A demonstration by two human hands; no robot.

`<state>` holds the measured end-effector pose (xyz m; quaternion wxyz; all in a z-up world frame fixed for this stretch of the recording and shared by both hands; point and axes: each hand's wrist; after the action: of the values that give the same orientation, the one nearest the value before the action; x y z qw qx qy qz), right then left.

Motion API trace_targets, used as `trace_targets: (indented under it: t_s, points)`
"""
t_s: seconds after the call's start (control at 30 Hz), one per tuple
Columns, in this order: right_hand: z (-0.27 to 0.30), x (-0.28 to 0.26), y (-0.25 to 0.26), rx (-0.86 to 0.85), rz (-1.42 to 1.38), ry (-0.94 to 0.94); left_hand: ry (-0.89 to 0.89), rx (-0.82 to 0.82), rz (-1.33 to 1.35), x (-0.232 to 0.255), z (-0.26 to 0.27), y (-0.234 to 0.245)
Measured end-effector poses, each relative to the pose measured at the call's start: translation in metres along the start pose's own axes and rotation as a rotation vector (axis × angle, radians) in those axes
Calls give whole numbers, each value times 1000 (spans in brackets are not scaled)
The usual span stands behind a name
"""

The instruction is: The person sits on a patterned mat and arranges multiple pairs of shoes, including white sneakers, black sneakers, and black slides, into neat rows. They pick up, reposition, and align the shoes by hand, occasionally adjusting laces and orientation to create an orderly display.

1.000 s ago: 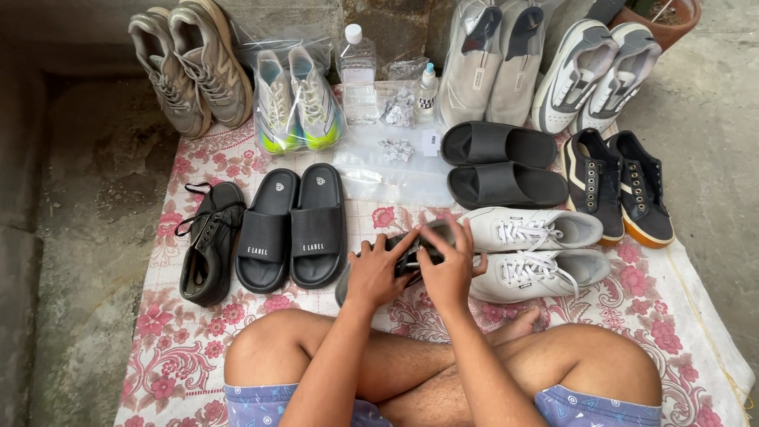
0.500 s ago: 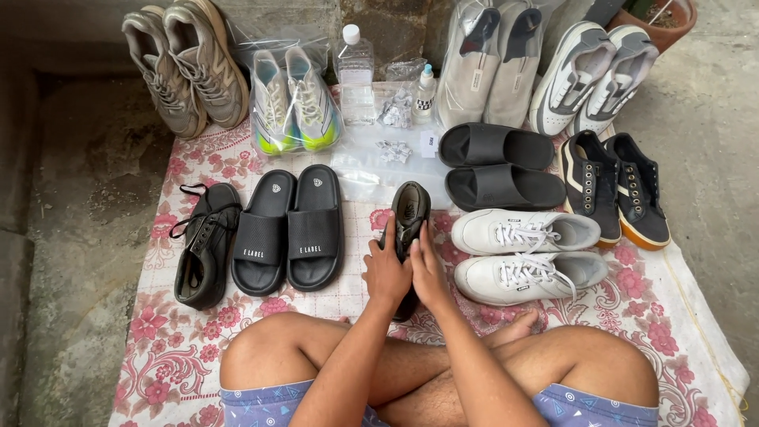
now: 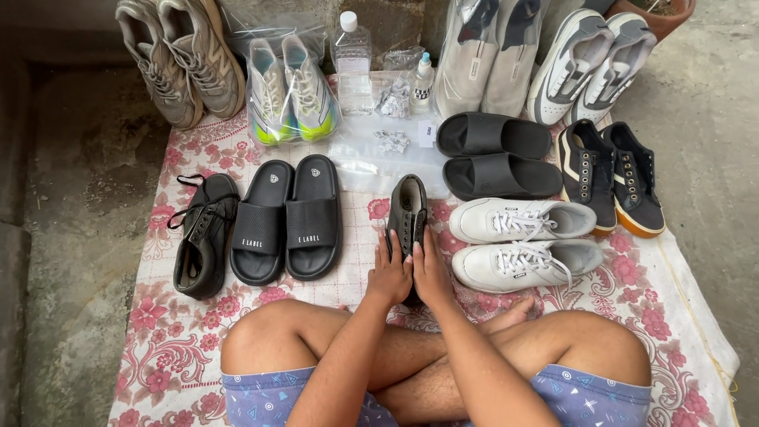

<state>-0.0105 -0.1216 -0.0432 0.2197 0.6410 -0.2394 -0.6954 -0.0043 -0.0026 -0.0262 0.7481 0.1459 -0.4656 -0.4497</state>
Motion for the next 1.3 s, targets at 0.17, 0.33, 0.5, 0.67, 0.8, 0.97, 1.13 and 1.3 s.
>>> trace_targets:
  t_s: [0.17, 0.33, 0.5, 0.67, 0.8, 0.97, 1.13, 1.3]
  points:
    - [18, 16, -11, 264, 250, 36, 14, -21, -54, -16, -13, -28]
    - [39, -9, 5, 340, 90, -109, -3, 197, -112, -16, -8, -42]
    - [29, 44, -14, 310, -100, -347, -47, 281, 175, -18, -2, -31]
    - [25, 4, 1, 394, -486, -355, -81, 295, 473, -33, -36, -43]
    - [33, -45, 33, 399, -331, -71, -33, 121, 974, -11, -18, -27]
    - [19, -48, 52, 481, -50, 348, -147, 257, 1107, 33, 34, 39]
    - [14, -54, 76, 332, 247, 640, -633, 314, 486, 54, 60, 70]
    - [19, -99, 108, 277, -167, 400, -641, 5, 938, 40, 24, 44]
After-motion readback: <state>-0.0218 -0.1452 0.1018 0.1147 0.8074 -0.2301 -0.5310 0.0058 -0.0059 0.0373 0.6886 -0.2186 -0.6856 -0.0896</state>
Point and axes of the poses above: each hand's wrist, its own z-axis away from the middle knuckle, its own y-axis out of the back of the hand, x = y × z
